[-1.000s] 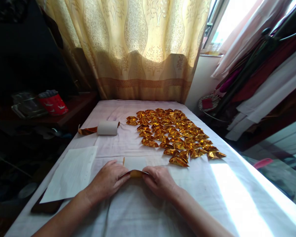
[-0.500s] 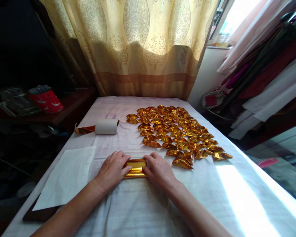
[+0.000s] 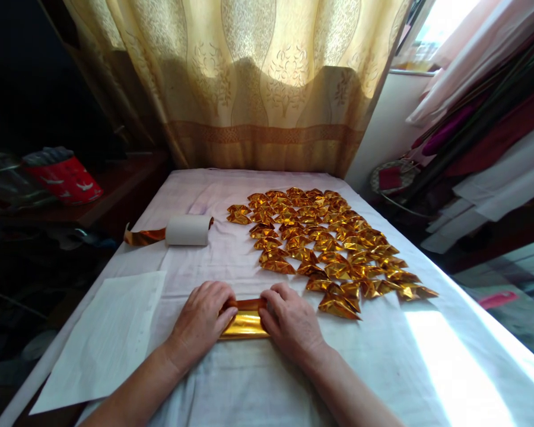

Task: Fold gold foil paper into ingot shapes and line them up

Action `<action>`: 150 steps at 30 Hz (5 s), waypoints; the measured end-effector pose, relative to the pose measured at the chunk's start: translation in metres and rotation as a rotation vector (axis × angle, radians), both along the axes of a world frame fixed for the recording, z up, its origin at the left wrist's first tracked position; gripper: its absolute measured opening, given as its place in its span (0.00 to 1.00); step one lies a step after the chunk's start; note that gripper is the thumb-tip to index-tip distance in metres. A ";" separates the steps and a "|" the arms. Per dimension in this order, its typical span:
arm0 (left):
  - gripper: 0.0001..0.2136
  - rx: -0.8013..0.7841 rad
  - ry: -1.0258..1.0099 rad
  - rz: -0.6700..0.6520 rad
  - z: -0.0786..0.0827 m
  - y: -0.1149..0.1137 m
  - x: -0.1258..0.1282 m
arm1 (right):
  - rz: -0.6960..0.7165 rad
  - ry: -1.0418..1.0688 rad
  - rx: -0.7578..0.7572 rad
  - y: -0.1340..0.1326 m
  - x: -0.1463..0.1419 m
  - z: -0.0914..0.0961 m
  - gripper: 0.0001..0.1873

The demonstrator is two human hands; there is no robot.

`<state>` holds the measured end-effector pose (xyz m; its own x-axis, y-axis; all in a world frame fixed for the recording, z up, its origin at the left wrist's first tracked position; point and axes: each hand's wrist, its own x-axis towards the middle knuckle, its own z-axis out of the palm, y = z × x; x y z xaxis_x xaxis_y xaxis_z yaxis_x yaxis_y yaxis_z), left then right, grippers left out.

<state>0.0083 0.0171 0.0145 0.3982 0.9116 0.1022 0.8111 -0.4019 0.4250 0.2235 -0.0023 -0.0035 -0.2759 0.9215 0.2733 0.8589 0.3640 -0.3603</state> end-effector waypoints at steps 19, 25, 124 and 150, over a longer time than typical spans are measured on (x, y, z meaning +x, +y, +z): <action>0.08 0.085 -0.257 0.045 -0.017 0.005 -0.009 | 0.030 0.346 0.047 0.005 0.011 -0.008 0.09; 0.07 0.080 -0.287 0.064 -0.016 0.006 -0.008 | 0.050 0.338 0.060 0.004 0.011 -0.007 0.10; 0.14 0.289 0.463 0.047 0.013 -0.043 0.053 | 0.050 0.103 -0.069 -0.026 0.021 0.000 0.07; 0.28 0.072 0.110 -0.021 -0.030 -0.035 -0.025 | 0.027 -0.005 0.015 -0.036 0.002 0.015 0.07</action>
<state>-0.0170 -0.0177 -0.0154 0.4296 0.8948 0.1217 0.8422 -0.4457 0.3036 0.2251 -0.0379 0.0120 -0.3021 0.9096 0.2854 0.8505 0.3924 -0.3503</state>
